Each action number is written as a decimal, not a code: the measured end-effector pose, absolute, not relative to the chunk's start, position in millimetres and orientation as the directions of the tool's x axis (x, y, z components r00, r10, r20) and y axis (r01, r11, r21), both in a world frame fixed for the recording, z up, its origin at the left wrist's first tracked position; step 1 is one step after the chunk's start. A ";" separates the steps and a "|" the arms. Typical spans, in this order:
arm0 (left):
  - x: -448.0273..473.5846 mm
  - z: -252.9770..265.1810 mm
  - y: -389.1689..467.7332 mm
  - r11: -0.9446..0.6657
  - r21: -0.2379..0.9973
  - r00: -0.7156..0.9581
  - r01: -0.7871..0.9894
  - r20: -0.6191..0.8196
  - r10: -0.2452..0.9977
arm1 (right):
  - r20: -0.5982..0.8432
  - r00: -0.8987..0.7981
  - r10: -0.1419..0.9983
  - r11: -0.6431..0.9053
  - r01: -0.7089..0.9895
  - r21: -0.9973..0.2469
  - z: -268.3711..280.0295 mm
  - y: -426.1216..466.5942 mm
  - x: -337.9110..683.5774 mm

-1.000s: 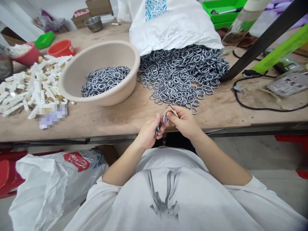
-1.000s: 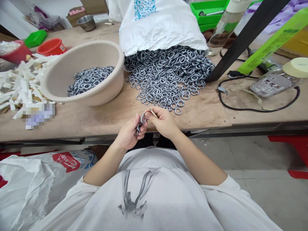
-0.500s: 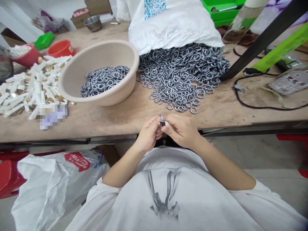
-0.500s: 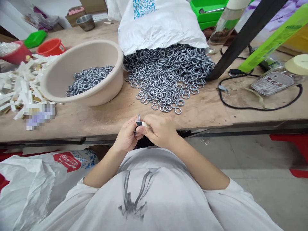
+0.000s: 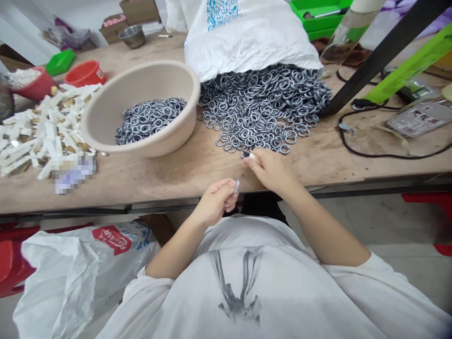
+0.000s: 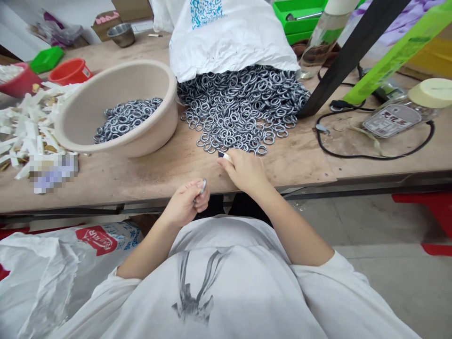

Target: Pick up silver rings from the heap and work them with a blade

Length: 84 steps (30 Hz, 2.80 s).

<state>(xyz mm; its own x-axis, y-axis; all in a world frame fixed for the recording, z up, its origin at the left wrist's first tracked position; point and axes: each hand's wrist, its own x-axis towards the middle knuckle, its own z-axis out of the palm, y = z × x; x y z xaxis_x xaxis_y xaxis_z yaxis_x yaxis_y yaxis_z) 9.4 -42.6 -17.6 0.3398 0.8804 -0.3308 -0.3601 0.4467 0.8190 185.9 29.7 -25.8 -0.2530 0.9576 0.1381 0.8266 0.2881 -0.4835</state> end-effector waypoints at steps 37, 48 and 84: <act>24.5 -11.4 -32.7 0.343 0.811 0.056 -0.473 -0.361 0.931 | 0.440 -0.376 0.816 0.577 0.475 -0.665 -21.5 -10.2 166.6; 25.5 -10.2 -34.3 0.340 0.828 0.048 -0.447 -0.357 0.933 | 0.327 -0.450 0.831 0.530 0.463 -0.711 -26.0 -12.5 162.7; 24.3 -16.7 -41.8 0.367 0.806 0.232 -0.465 -0.289 0.929 | 0.217 -0.318 0.923 0.298 0.233 -0.926 -15.0 -3.3 171.0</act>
<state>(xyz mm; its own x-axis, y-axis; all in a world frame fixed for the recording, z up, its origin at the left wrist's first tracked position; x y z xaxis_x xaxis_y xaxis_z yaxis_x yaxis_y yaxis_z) 24.3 -41.8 -16.7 0.2315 0.9288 -0.2894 -0.4646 0.3670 0.8059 171.0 -3.3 -15.0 -0.3184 0.9228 0.2168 0.2325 0.2977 -0.9259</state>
